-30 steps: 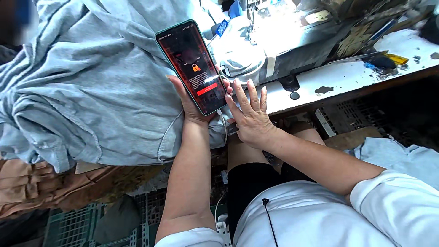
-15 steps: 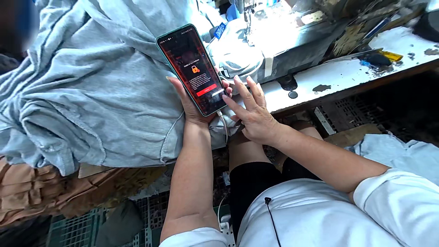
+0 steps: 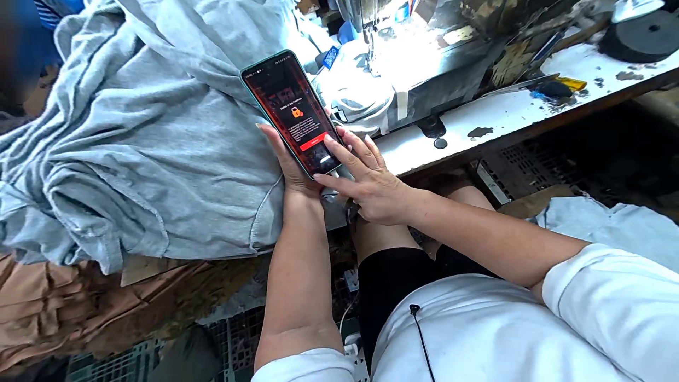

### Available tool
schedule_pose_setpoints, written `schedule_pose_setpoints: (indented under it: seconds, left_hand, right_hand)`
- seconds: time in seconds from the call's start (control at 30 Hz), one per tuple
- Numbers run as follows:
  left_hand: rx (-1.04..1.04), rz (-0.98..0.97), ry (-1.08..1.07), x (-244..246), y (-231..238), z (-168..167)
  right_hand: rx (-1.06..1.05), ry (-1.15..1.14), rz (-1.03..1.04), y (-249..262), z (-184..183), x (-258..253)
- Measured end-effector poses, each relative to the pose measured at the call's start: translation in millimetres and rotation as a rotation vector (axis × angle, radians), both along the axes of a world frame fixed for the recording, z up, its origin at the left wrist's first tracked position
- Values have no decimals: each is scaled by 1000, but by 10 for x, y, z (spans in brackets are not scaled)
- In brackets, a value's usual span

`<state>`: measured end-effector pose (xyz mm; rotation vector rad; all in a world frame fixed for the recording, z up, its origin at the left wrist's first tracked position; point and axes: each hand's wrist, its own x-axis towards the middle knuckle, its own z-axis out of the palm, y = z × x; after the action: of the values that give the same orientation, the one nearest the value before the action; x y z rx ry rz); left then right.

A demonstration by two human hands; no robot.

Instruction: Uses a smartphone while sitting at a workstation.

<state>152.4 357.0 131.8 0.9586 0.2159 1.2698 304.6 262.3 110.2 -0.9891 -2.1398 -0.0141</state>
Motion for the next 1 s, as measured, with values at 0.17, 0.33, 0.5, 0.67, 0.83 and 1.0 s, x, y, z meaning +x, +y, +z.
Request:
schedule_pose_setpoints:
  seconds: [0.17, 0.33, 0.5, 0.67, 0.83, 1.0]
  left_hand:
    - [-54, -156, 7, -19, 61, -23]
    - [-88, -229, 18, -30, 77, -37]
    - [-120, -201, 2, -27, 79, -42]
    - [-49, -85, 49, -17, 74, -43]
    - [-48, -109, 51, -32, 74, -65]
    - [17, -20, 115, -11, 76, -72]
  right_hand:
    - [-57, 256, 140, 78, -13, 276]
    - [-233, 488, 99, 290, -62, 442]
    - [-341, 647, 199, 548, -101, 405]
    - [-571, 701, 481, 709, -12, 280]
    - [-572, 708, 472, 741, -46, 253]
    - [-453, 691, 317, 755, -47, 247]
